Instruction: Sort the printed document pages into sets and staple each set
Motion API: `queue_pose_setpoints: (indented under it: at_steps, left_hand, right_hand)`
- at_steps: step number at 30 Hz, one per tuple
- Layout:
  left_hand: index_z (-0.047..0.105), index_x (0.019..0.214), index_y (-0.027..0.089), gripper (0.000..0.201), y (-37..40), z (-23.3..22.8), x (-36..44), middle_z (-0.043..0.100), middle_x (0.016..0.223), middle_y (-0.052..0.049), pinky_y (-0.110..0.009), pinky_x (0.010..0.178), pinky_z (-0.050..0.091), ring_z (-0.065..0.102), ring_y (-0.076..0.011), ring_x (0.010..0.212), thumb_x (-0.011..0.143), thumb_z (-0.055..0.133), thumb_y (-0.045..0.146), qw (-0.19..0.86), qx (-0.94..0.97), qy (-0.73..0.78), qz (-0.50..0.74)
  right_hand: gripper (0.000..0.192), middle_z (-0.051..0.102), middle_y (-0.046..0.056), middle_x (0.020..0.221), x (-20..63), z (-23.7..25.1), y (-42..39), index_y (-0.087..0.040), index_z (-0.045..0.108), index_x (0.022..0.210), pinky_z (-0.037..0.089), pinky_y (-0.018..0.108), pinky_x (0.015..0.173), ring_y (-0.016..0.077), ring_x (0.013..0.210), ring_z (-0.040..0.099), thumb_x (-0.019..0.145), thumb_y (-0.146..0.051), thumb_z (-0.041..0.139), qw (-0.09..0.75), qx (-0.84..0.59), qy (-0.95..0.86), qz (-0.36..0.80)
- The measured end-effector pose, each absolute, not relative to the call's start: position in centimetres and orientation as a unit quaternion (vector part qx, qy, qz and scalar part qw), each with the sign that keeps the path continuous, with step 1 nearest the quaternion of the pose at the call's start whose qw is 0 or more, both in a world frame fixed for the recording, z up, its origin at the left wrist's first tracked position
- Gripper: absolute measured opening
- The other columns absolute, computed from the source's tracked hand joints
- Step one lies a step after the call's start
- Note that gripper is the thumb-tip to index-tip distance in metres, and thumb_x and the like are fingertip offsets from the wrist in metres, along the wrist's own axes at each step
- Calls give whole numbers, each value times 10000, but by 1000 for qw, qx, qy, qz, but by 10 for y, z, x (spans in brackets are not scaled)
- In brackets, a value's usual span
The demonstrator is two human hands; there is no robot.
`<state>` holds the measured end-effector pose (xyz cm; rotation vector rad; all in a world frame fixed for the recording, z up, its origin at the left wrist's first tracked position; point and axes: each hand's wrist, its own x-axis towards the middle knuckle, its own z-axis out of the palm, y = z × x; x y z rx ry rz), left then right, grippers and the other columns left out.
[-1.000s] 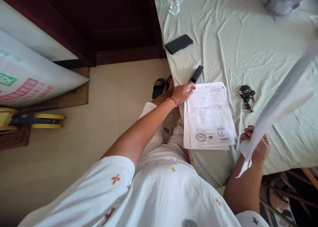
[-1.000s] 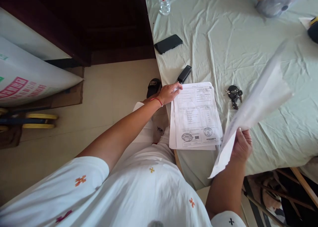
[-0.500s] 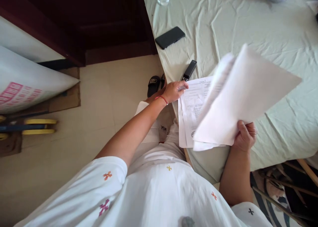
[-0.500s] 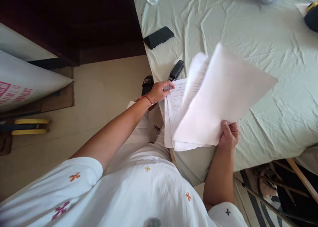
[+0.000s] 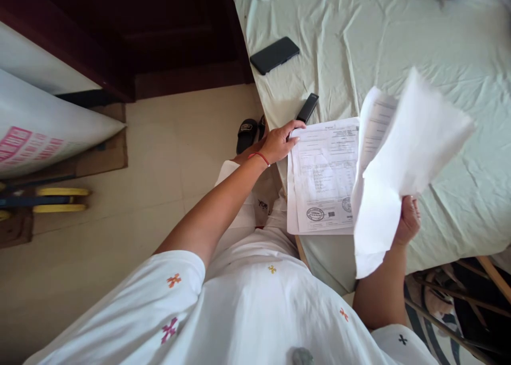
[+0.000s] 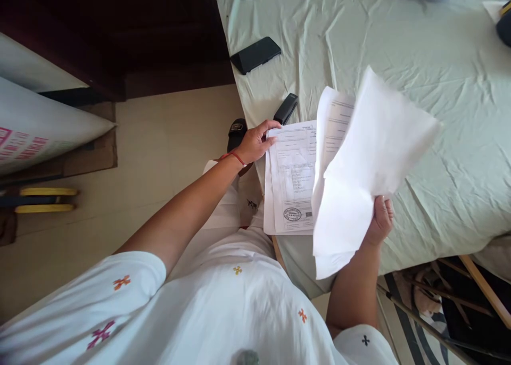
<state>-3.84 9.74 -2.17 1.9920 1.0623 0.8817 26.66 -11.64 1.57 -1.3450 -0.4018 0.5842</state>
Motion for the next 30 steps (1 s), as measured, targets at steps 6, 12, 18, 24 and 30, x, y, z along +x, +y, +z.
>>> queue_pose_setpoints:
  at_steps: [6, 12, 18, 24, 30]
  left_hand:
    - [728, 1033, 203, 277, 97, -18, -36, 769, 1002, -21, -303, 898, 526, 687, -169, 925, 932, 471, 179, 346, 776, 426, 310]
    - [684, 1236, 262, 369, 94, -10, -37, 754, 1029, 8, -310, 908, 523, 691, -175, 899, 951, 458, 198, 344, 769, 452, 294]
    - [483, 1494, 292, 476, 93, -9, -40, 717, 1032, -12, -328, 957, 514, 697, -206, 983, 1019, 456, 308, 362, 757, 441, 318]
    - [468, 1494, 321, 488, 92, -12, -40, 678, 943, -8, -343, 939, 514, 708, -228, 971, 1031, 507, 471, 360, 751, 455, 315]
    - [483, 1419, 292, 508, 89, -11, -36, 740, 1005, -4, -340, 920, 521, 713, -224, 917, 936, 617, 370, 346, 762, 462, 296]
  right_hand:
    - [397, 542, -35, 648, 262, 4, -116, -176, 566, 592, 442, 219, 576, 87, 628, 467, 636, -393, 895, 714, -611, -228, 254]
    - [386, 511, -36, 618, 256, 6, -117, -152, 635, 644, 331, 228, 552, 81, 610, 384, 675, -452, 876, 654, -650, -298, 246]
    - [412, 506, -39, 630, 258, 4, -116, -156, 640, 663, 305, 238, 558, 82, 617, 367, 677, -499, 867, 646, -665, -295, 230]
    - [410, 567, -29, 683, 261, -2, -117, -156, 687, 727, 333, 250, 597, 96, 650, 413, 693, -529, 855, 621, -682, -306, 235]
    - [385, 581, -34, 682, 263, -4, -118, -163, 701, 762, 344, 259, 637, 95, 655, 424, 757, -529, 822, 600, -685, -336, 242]
